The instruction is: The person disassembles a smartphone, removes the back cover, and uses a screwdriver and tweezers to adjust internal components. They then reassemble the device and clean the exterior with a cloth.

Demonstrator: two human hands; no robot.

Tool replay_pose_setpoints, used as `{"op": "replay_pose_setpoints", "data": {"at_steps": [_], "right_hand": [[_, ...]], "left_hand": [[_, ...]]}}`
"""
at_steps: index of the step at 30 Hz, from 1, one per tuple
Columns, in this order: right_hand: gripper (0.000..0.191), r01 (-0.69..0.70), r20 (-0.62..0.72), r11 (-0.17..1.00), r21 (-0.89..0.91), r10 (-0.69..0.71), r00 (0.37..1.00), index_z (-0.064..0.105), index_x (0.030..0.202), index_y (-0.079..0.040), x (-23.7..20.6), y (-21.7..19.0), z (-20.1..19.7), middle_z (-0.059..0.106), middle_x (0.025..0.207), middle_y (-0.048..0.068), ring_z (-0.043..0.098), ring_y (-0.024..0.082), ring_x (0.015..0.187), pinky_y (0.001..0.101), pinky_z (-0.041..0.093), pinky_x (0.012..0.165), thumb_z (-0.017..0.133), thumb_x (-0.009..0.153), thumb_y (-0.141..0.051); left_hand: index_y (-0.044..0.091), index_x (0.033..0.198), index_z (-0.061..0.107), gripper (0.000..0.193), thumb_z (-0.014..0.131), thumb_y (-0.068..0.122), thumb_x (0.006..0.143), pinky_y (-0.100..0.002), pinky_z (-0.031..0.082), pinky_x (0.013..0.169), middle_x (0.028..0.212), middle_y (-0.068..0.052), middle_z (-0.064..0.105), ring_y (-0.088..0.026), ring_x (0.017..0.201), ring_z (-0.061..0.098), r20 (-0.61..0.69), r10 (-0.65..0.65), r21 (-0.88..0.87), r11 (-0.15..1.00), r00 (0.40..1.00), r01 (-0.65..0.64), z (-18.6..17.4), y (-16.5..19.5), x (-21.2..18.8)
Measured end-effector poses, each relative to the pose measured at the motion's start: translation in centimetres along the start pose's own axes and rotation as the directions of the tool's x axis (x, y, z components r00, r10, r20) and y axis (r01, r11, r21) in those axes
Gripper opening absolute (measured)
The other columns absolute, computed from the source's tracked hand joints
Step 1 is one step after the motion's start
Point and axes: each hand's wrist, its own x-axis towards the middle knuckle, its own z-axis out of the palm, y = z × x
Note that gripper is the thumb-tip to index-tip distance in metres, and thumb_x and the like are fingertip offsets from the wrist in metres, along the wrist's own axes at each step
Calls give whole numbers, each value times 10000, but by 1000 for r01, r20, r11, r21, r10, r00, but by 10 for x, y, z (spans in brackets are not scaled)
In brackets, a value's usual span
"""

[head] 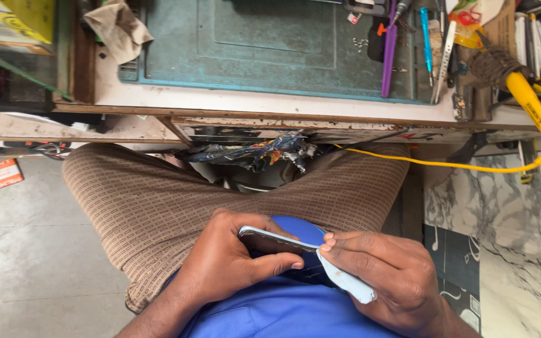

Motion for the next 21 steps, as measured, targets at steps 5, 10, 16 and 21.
{"op": "replay_pose_setpoints", "data": {"at_steps": [5,10,16,21], "right_hand": [[272,64,-75,998,-2,-64,995,743,1017,-12,18,-7,13,755,995,105,792,260,969,336,663,839,837,770,-76],[254,92,-85,996,-20,-93,992,746,1000,-23,32,-12,17,752,978,83,791,237,953,337,667,840,859,781,-84],[278,136,-82,990,-29,-138,987,735,1011,-17,46,-18,17,712,922,85,757,240,845,346,649,789,839,762,-84],[296,116,-59,993,8,-116,992,748,1021,-5,53,-23,19,703,908,82,749,230,831,324,610,701,823,746,-85]], "left_hand": [[56,859,812,195,879,196,742,-262,617,618,747,-44,819,-83,657,769,-33,33,49,998,999,-32,1,5,-5],[71,901,811,201,855,201,755,-260,631,657,790,-45,818,-101,696,797,-64,101,75,993,993,-96,1,6,-7],[74,933,796,221,829,201,755,-274,622,647,774,-64,805,-123,679,786,-75,113,66,992,991,-108,-1,3,-8],[82,945,781,255,835,231,745,-294,606,623,763,-83,780,-156,670,785,-71,136,104,986,988,-128,2,1,-9]]}}
